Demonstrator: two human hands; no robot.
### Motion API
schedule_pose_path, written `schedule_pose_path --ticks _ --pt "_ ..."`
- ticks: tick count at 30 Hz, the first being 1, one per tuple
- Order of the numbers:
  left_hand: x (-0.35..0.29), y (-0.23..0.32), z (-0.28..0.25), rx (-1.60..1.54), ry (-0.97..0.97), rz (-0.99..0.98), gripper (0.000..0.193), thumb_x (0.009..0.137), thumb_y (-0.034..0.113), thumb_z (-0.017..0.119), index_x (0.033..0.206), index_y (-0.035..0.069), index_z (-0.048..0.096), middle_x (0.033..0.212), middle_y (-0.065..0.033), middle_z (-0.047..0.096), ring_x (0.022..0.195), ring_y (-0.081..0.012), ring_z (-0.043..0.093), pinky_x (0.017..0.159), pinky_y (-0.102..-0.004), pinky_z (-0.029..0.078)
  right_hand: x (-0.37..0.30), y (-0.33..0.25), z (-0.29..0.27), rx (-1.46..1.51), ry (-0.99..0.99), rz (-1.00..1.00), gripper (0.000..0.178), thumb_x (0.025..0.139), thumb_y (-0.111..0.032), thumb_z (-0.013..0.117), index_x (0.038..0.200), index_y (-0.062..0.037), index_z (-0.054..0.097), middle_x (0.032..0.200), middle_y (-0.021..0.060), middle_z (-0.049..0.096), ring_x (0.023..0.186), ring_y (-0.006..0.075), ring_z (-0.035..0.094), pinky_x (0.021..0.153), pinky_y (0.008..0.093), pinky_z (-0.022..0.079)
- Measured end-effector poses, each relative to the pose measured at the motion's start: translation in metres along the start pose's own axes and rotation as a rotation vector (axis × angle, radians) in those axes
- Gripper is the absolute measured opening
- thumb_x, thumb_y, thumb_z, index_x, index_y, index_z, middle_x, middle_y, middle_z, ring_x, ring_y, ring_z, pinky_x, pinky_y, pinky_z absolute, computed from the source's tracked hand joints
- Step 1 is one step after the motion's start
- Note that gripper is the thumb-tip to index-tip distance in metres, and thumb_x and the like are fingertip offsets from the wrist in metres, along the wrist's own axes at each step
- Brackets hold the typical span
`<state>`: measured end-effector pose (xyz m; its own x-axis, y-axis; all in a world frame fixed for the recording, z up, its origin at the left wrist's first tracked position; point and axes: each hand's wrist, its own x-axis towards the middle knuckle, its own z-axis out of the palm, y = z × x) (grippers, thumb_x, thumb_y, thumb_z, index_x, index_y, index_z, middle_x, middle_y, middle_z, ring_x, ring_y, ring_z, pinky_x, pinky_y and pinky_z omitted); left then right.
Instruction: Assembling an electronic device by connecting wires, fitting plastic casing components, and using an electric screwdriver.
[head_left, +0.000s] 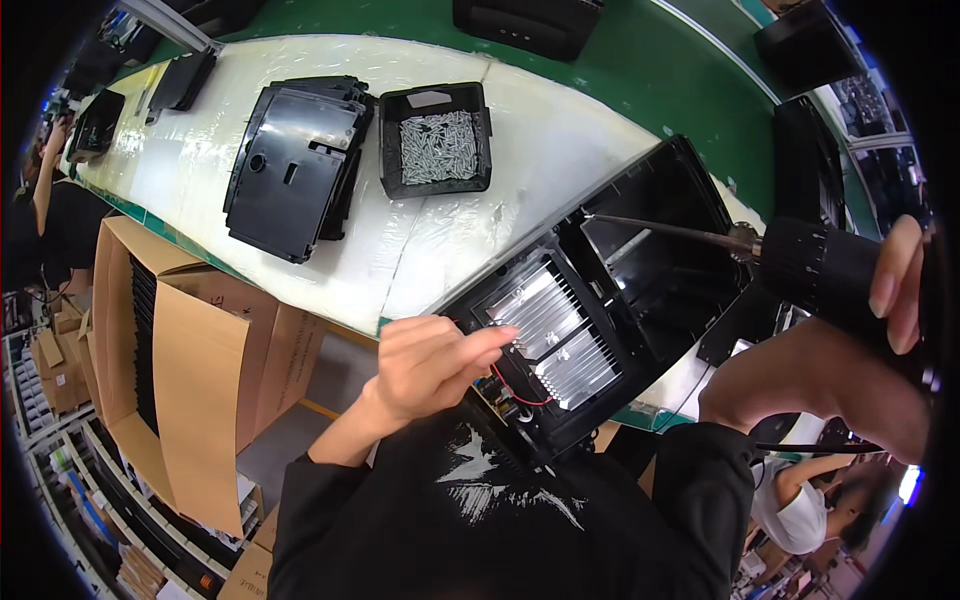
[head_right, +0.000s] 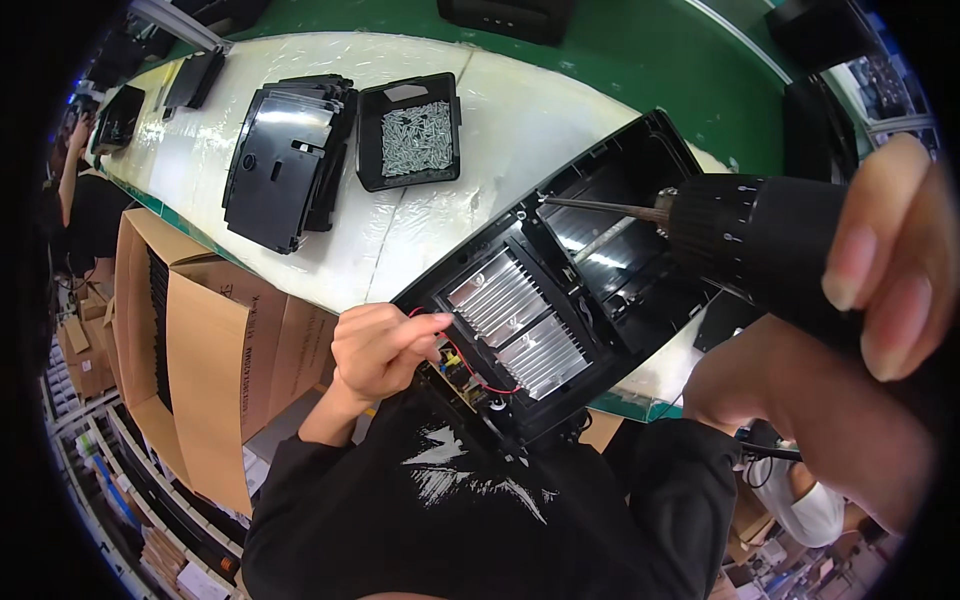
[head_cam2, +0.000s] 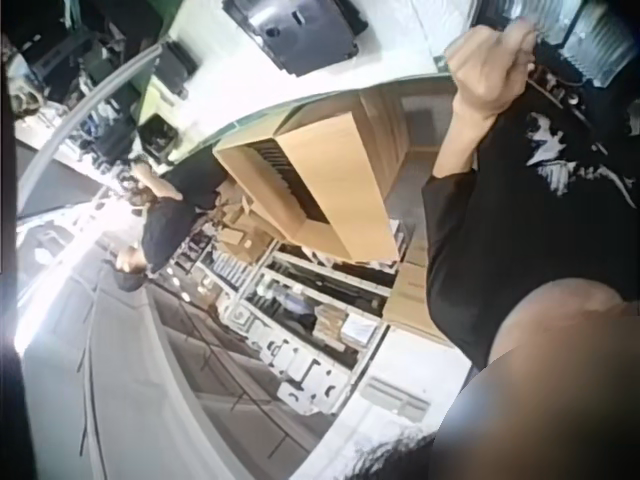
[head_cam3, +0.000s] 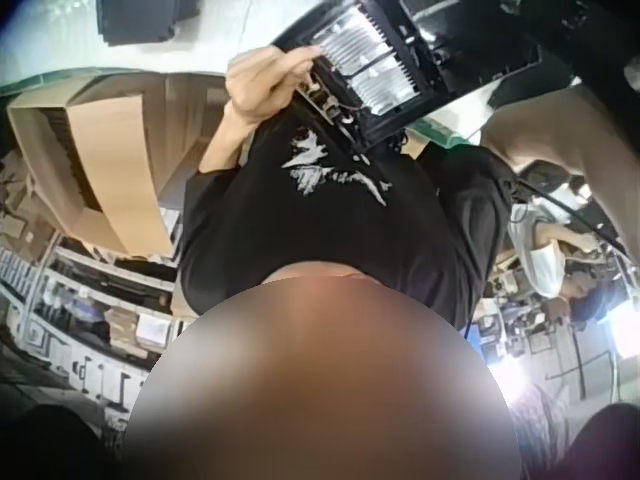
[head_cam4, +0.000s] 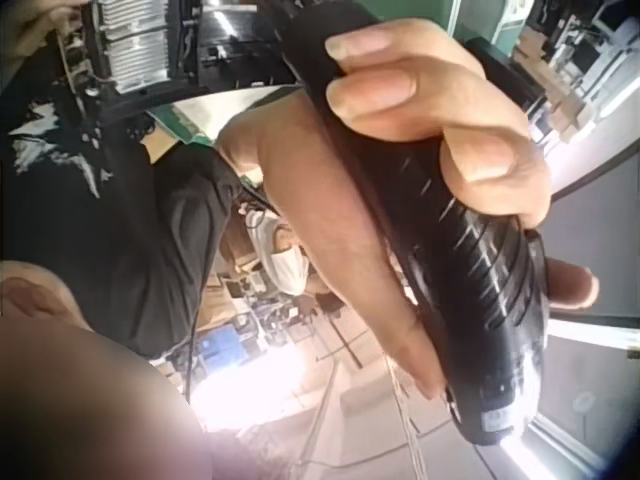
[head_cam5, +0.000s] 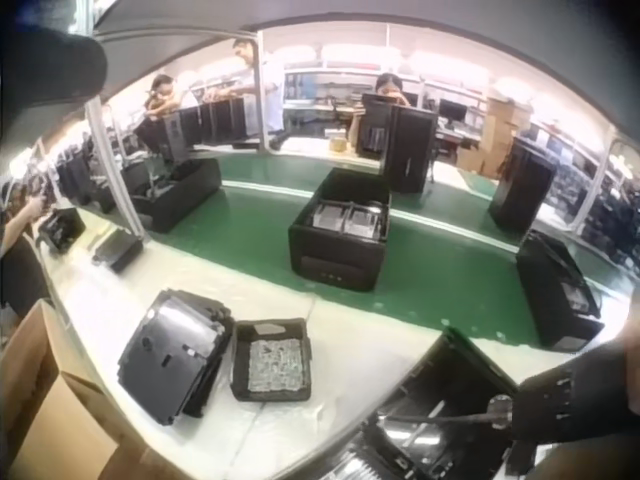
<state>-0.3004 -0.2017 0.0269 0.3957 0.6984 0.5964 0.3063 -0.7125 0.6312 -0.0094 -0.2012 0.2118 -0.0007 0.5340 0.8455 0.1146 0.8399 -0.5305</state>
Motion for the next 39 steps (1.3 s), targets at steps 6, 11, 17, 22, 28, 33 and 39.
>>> schedule_pose_path --ticks 6,11,17,22,28,33,39 --pt "0.004 0.007 0.005 -0.082 0.11 -0.176 0.017 0.081 0.002 0.064 0.097 0.001 0.069 0.053 0.0009 0.059 0.045 -0.0102 0.056 0.041 -0.0226 0.039 0.012 0.026 -0.068 -0.006 -0.004 0.028 0.066 0.092 -0.057 0.036 0.12 0.0022 0.041 0.073 0.003 0.045 0.047 0.0131 0.043 0.043 0.0249 0.042" --pt "0.0 0.009 0.003 -0.077 0.129 -0.217 0.017 0.082 0.002 0.063 0.098 0.001 0.069 0.055 0.0008 0.061 0.047 -0.0097 0.058 0.043 -0.0217 0.041 0.027 0.09 -0.073 0.047 -0.013 0.068 0.068 0.091 -0.06 0.036 0.12 0.0018 0.041 0.073 0.0035 0.046 0.047 0.0134 0.044 0.044 0.0253 0.042" --pt "-0.003 0.005 0.006 -0.079 0.2 -0.2 0.016 0.082 0.0 0.063 0.097 0.0 0.068 0.062 -0.0014 0.065 0.054 -0.0123 0.059 0.048 -0.0226 0.043 0.026 0.101 0.005 0.067 -0.022 0.11 0.071 0.089 -0.062 0.036 0.119 0.0013 0.041 0.072 0.0042 0.046 0.048 0.0138 0.045 0.044 0.0257 0.042" --pt "-0.003 0.005 0.006 -0.081 0.207 -0.196 0.015 0.082 0.0 0.063 0.096 -0.001 0.068 0.066 -0.0026 0.066 0.055 -0.0135 0.057 0.051 -0.0234 0.043 0.019 0.101 0.055 0.08 -0.025 0.153 0.073 0.087 -0.065 0.036 0.119 0.001 0.04 0.072 0.0047 0.047 0.048 0.0142 0.046 0.045 0.0262 0.043" --pt "-0.005 0.006 0.008 -0.099 0.217 -0.23 0.014 0.083 0.0 0.062 0.096 -0.002 0.068 0.066 -0.0014 0.067 0.053 -0.0118 0.054 0.049 -0.0224 0.042 0.01 0.105 0.061 0.097 -0.025 0.206 0.076 0.085 -0.067 0.036 0.118 0.0005 0.04 0.071 0.0054 0.048 0.048 0.0146 0.047 0.045 0.0266 0.043" --pt "-0.006 0.007 0.011 -0.083 0.243 -0.29 0.014 0.084 -0.001 0.061 0.097 -0.002 0.067 0.066 -0.0005 0.067 0.05 -0.0102 0.05 0.048 -0.0217 0.04 0.001 0.108 0.06 0.114 -0.028 0.253 0.078 0.083 -0.07 0.037 0.118 0.0002 0.04 0.071 0.0059 0.048 0.048 0.0149 0.047 0.046 0.027 0.044" --pt "-0.009 0.006 0.012 -0.077 0.258 -0.318 0.015 0.086 0.001 0.058 0.098 -0.004 0.065 0.066 -0.0015 0.068 0.049 -0.0099 0.049 0.047 -0.0214 0.04 -0.008 0.112 0.06 0.139 -0.033 0.308 0.081 0.082 -0.072 0.037 0.117 -0.0003 0.04 0.071 0.0065 0.049 0.048 0.0153 0.048 0.046 0.0275 0.044"
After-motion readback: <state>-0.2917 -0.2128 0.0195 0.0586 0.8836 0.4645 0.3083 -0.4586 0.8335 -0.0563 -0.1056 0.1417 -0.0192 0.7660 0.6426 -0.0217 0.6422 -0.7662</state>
